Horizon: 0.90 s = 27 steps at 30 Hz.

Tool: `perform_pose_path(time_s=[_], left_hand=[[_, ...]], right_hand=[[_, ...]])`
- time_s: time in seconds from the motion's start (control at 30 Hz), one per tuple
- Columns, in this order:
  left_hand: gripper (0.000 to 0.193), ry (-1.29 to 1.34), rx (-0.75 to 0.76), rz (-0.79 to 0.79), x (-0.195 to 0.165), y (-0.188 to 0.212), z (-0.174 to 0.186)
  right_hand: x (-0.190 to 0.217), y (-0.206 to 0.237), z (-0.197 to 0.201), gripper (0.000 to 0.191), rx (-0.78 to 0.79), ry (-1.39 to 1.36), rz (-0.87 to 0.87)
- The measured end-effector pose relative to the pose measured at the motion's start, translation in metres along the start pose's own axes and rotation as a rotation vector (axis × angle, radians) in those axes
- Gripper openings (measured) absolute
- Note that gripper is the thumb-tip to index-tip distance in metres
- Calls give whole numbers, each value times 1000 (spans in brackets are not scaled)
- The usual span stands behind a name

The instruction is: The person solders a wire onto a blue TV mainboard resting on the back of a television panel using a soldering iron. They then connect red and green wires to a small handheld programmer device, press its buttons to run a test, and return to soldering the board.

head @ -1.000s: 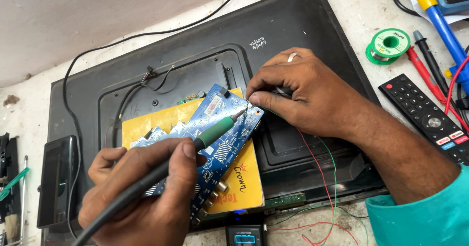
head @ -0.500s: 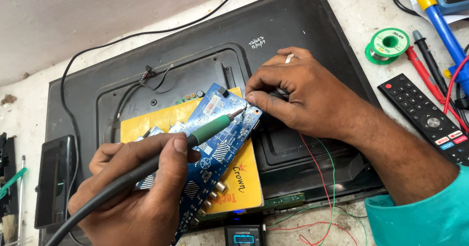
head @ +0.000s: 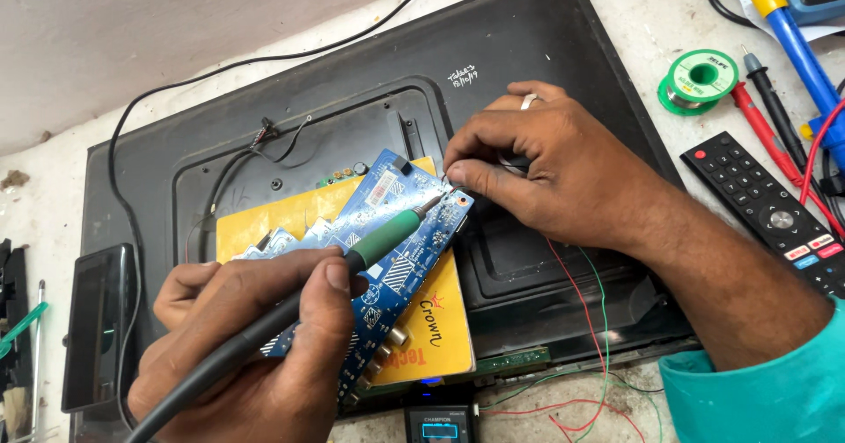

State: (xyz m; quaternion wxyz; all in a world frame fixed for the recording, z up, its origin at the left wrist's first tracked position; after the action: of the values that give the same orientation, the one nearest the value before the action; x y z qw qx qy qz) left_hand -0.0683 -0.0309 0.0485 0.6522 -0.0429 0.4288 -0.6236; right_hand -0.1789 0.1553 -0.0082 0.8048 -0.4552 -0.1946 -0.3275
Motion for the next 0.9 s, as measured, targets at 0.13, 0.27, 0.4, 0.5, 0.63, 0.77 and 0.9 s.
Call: perform_pose_path(time_s=[0.13,0.27,0.4,0.5,0.63,0.77,0.9], left_hand=[[9,9,-3,23,1,1,-2],[9,4,-2,23,0,0,-3],[9,11,-33,12,-1,1,-1],[10,-10,-13,41,2,1,-3],[10,1,-12,53,3,1,-3],[10,-8,-21,37,3,1,-3],[11,-22,-35,50,4,1,-2]], right_hand=[[1,0,0,12,1,-2,-6],[1,0,0,11,4,-7,-21],[1,1,1,10,1,-1,-22],[0,0,1,11,5,-4,-32],[-2,1,0,11,5,-11,-54],[-1,1,1,11,-22,-7,-41],[0,2,3,11,-31,18,-32]])
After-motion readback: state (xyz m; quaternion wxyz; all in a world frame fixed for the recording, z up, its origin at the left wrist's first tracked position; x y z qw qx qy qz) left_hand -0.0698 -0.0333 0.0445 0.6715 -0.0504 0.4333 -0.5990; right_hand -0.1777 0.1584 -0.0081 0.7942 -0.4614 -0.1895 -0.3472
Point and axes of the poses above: each hand's wrist, its own y-axis away from the middle knuckle, its own z-axis out of the back of the hand, x = y × z, the point moved 9 cm from there along -y, towards the middle knuckle, and after that the axes turned 13 degrees about -x, right-handed, at the moved point
